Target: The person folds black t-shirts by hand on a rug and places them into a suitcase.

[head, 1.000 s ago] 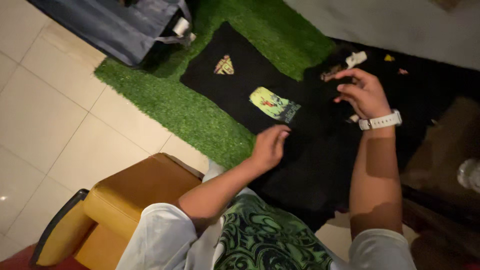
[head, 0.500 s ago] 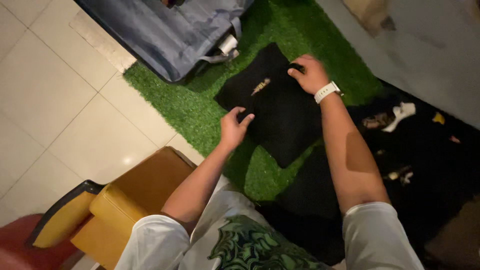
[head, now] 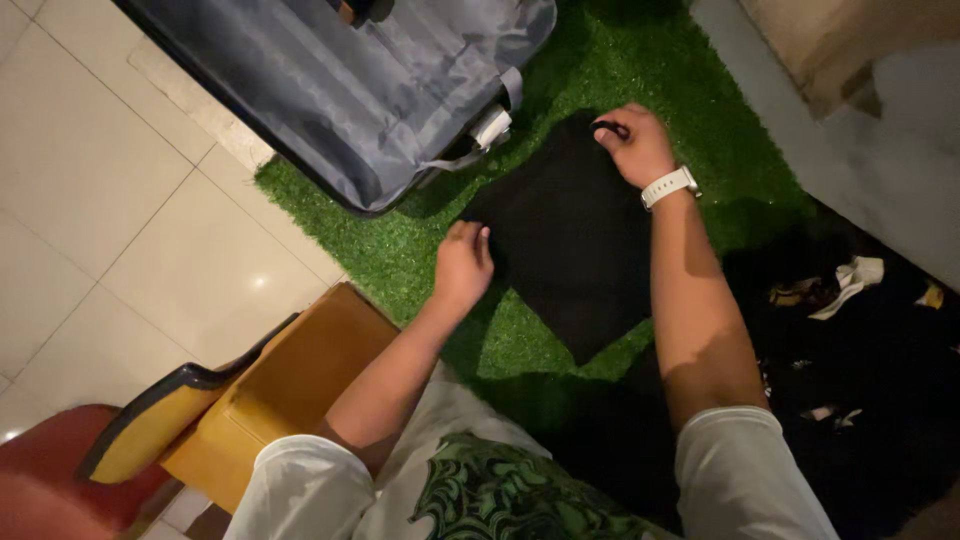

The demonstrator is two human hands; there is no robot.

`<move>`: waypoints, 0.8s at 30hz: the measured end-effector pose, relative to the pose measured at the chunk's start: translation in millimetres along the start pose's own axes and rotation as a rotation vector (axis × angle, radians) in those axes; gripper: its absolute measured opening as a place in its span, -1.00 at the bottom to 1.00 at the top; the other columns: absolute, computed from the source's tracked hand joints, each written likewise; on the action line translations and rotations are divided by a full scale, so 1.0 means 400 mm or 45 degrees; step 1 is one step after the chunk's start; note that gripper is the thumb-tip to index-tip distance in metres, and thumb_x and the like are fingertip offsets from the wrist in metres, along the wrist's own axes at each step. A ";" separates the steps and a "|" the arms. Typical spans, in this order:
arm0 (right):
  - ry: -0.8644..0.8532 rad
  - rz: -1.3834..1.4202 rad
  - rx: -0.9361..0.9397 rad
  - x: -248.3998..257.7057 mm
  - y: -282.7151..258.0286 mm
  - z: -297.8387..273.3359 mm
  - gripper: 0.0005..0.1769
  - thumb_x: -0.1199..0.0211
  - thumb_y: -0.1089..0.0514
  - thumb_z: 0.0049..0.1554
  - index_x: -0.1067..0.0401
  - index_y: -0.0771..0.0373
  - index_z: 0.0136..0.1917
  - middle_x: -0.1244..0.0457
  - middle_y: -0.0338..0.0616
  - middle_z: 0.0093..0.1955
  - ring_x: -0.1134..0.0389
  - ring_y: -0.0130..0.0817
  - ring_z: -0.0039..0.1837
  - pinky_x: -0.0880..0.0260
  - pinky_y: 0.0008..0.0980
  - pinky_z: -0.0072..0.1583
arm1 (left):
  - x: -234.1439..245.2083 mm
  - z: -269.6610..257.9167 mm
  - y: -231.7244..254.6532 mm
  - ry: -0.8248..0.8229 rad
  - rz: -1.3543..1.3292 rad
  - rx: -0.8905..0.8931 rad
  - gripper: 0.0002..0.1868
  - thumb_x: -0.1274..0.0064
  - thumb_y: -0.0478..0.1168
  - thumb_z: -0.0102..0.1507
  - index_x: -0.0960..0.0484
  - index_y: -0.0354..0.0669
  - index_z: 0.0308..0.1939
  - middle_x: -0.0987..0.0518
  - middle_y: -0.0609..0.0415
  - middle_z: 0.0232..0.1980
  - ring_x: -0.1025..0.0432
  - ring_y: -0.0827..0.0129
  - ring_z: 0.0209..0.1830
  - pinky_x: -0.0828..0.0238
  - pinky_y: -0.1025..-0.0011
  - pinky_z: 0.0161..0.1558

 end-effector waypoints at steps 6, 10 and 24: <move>0.009 0.069 -0.109 -0.023 0.001 0.013 -0.80 -0.39 0.24 0.17 -0.54 0.23 0.09 -0.35 -0.18 -0.12 -0.35 -0.40 -0.10 -0.40 -0.37 0.02 | 0.025 0.005 0.074 0.041 0.122 -0.142 -0.76 -0.17 -0.18 0.30 -0.61 -0.32 -0.11 -0.56 -0.20 -0.18 -0.47 -0.15 -0.19 -0.44 0.07 -0.14; 0.037 -0.090 0.033 -0.035 -0.009 0.034 -0.85 -0.41 0.30 0.16 -0.59 0.23 0.04 -0.35 -0.11 -0.12 -0.37 -0.34 -0.12 -0.40 -0.31 -0.01 | 0.057 -0.007 0.102 0.208 0.194 -0.274 -0.86 -0.18 -0.21 0.27 -0.66 -0.19 -0.17 -0.55 -0.07 -0.17 -0.44 -0.02 -0.11 -0.40 0.10 -0.09; -0.196 -0.262 0.310 -0.058 -0.106 0.025 -0.66 -0.43 0.22 0.05 -0.55 0.23 0.12 -0.35 0.02 -0.04 -0.38 -0.02 0.02 -0.41 -0.10 0.08 | 0.066 -0.011 0.094 0.128 0.189 -0.333 -0.83 -0.20 -0.29 0.23 -0.63 -0.26 -0.13 -0.50 -0.14 -0.04 -0.41 -0.06 -0.02 -0.40 0.10 0.04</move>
Point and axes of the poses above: each hand's wrist, its own z-axis towards the middle knuckle, its own x-axis out of the back of the hand, y = z × x, the point moved 10 cm from there along z, towards the middle knuckle
